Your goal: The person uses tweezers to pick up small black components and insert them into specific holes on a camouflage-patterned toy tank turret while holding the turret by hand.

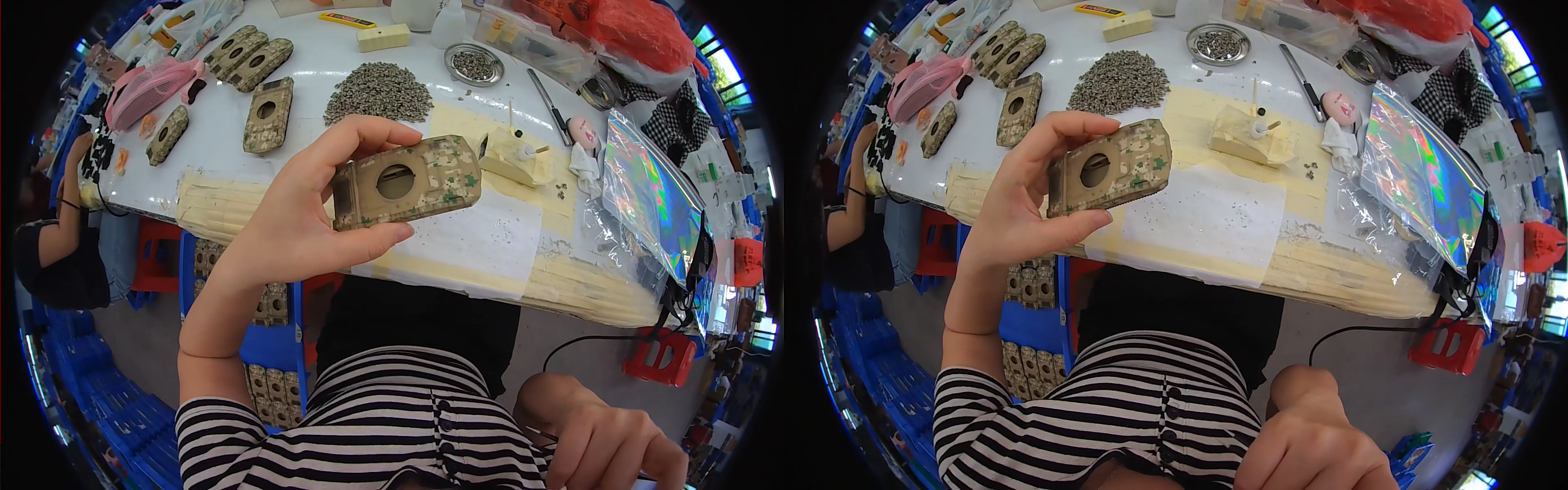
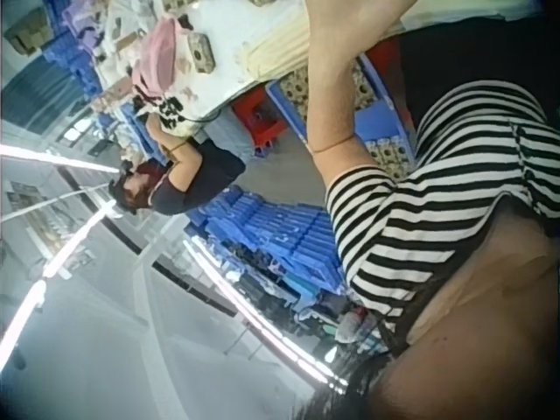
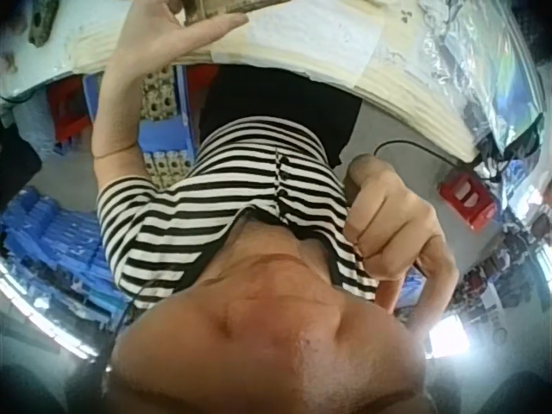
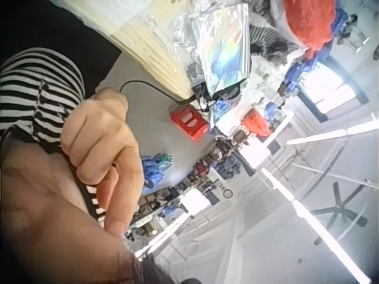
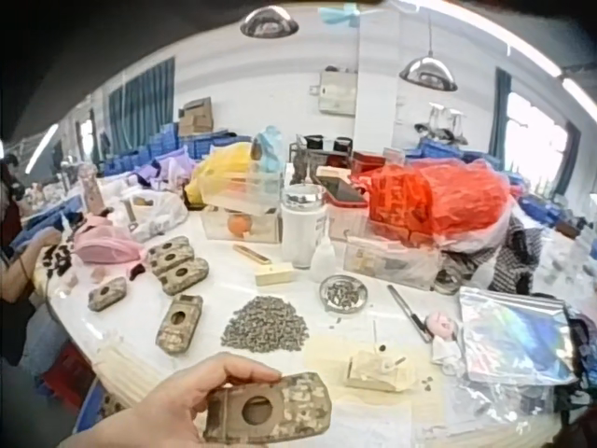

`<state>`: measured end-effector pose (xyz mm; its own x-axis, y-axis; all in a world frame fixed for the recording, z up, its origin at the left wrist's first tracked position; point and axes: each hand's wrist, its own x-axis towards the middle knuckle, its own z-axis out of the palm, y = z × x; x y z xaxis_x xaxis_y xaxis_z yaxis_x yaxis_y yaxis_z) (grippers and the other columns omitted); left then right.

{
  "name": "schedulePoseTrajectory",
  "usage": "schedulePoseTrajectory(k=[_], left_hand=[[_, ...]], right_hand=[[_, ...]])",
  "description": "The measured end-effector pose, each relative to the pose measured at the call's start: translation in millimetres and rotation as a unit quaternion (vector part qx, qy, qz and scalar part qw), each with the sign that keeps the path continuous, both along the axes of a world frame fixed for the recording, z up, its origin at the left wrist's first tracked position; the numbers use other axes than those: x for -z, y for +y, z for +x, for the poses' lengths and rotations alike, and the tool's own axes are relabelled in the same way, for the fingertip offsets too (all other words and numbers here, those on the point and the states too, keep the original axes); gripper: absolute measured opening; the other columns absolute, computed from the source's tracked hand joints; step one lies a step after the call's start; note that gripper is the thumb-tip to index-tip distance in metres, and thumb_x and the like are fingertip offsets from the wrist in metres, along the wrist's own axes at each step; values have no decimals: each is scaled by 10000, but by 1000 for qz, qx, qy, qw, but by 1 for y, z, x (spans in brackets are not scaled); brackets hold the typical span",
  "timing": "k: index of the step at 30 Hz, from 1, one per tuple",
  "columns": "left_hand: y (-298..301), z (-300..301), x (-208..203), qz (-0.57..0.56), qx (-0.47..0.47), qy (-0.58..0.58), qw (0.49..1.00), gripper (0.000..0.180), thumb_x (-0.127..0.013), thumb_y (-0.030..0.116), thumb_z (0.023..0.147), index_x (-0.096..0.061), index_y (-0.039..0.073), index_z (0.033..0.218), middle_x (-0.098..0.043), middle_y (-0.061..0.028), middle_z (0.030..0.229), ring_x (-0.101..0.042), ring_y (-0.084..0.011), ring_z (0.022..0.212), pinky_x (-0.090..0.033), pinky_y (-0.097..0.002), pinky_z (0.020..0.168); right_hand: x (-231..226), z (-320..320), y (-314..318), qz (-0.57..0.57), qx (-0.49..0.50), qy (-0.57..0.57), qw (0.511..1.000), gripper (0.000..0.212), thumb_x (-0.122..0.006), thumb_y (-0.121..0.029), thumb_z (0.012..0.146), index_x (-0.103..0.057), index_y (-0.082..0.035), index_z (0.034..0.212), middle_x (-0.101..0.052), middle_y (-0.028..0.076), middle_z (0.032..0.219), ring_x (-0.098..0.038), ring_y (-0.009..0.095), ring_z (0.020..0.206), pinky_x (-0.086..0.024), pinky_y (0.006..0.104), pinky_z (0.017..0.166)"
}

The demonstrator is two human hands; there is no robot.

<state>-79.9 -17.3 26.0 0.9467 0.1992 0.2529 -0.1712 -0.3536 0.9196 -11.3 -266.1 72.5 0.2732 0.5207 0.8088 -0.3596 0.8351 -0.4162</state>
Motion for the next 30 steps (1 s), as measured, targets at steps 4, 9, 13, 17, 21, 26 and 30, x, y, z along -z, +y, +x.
schedulePoseTrajectory(k=[4, 9, 13, 17, 21, 26, 30], left_hand=[[-4, 1, -2, -65, -10, -4, 998, 586, -735, 65, 668, -483, 26, 1195, -516, -60, 1064, -499, -143, 1003, -403, -271, 895], [-1, 5, 2, -109, 10, 13, 994, 614, -766, 78, 672, -475, 25, 1210, -504, -51, 1051, -501, -128, 1010, -419, -256, 882], [-1, 8, 3, -165, 12, 24, 986, 635, -768, 70, 677, -460, 15, 1229, -499, -65, 1091, -517, -132, 1017, -429, -251, 877], [-5, 15, 5, -214, -20, 15, 977, 763, -775, 143, 647, -401, -25, 1291, -515, -68, 1105, -513, -147, 1076, -419, -274, 931], [-7, 21, 10, -361, 22, -15, 932, 684, -723, 196, 747, -386, -13, 1303, -528, -79, 1134, -521, -160, 1080, -435, -310, 922], [-8, 31, 14, -467, 39, -30, 883, 468, -561, 287, 903, -430, 16, 1261, -553, -81, 1124, -556, -174, 1034, -488, -335, 872], [-5, 44, 5, -509, 61, -5, 859, 390, -468, 306, 947, -454, 9, 1200, -553, -105, 1115, -565, -205, 1031, -514, -389, 871]], right_hand=[[-2, -3, 3, -26, -30, -14, 999, 246, -573, -112, 890, -533, -172, 1125, -455, 0, 505, -341, 45, 357, -232, 185, 380], [1, 1, 1, -3, -10, -32, 999, 251, -545, -85, 901, -521, -188, 1129, -458, 5, 505, -307, 47, 349, -223, 200, 371], [-3, -6, 6, -39, -37, -22, 998, 257, -551, -85, 899, -524, -205, 1125, -455, 8, 505, -305, 54, 348, -220, 206, 365], [0, -3, 2, -46, -19, -68, 996, 245, -554, -93, 900, -528, -206, 1117, -460, 9, 507, -302, 53, 348, -216, 203, 362], [-3, -2, 7, -36, 9, -44, 998, 223, -549, -94, 904, -536, -193, 1103, -465, 11, 511, -305, 56, 348, -216, 200, 363], [-2, 10, -2, -58, -28, -102, 993, 255, -562, -206, 901, -528, -174, 1153, -486, 30, 519, -323, 69, 348, -225, 212, 357], [3, 27, -6, -75, 79, -109, 988, 382, -318, -362, 964, -581, -135, 804, -534, 81, 550, -445, 139, 393, -366, 269, 401]])
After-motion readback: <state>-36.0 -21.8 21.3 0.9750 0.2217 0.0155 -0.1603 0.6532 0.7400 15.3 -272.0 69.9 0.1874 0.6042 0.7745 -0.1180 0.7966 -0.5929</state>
